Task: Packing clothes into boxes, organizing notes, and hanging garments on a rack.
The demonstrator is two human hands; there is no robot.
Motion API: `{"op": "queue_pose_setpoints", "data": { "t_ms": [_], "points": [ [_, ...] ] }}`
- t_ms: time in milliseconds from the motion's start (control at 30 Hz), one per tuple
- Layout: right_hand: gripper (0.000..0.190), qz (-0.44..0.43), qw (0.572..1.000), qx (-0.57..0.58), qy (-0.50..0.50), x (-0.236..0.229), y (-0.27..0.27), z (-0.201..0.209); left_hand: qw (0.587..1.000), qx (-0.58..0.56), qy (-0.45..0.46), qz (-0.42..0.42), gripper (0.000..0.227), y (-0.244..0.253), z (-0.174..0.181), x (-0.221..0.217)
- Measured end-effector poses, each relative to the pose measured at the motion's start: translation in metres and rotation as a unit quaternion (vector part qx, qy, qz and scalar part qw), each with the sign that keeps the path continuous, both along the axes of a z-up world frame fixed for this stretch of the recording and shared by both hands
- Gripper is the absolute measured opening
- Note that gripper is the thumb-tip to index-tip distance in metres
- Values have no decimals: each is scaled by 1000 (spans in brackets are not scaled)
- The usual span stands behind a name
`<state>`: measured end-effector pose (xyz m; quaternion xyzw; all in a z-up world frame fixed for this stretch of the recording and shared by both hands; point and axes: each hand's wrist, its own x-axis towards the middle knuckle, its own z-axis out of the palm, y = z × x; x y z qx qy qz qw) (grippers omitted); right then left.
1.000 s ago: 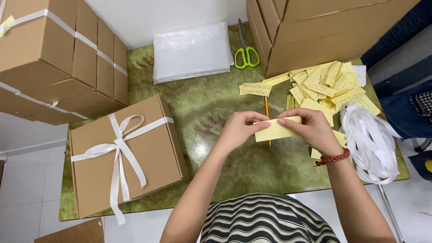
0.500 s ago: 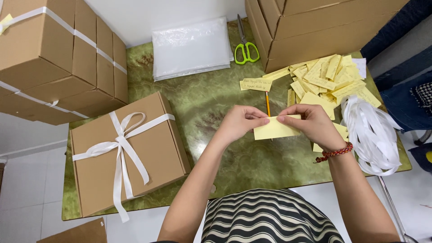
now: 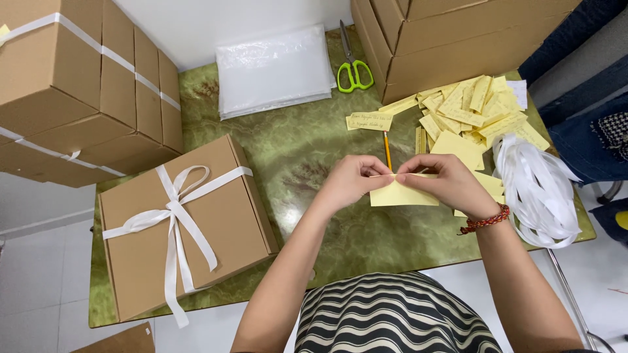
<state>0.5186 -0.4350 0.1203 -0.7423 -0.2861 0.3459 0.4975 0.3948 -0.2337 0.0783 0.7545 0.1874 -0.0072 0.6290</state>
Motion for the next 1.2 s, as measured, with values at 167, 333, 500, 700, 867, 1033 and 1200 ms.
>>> {"op": "queue_pose_setpoints", "data": {
  "t_ms": [167,333,500,700,867,1033,1200],
  "points": [
    [13,-2,1000,2,1,-2,3,-2,1000,-8,1,-1,16,-2,7,-4],
    [13,-2,1000,4,9,-2,0,-7,1000,-24,-5,2,14,-5,18,-8],
    [15,-27,999,11,17,-1,-5,-8,998,43,-48,2,7,-1,22,-7],
    [12,-54,997,43,28,1,-8,-6,997,-30,-48,58,13,1,21,-11],
    [11,-72,995,55,45,-1,-11,-10,995,-41,-45,75,15,2,28,-12],
    [11,-95,993,61,38,-5,-10,-2,995,-36,-46,84,16,6,42,-17],
    [11,-115,990,71,40,-6,-10,-2,994,-23,-40,100,16,5,40,-14]
  ]
}}
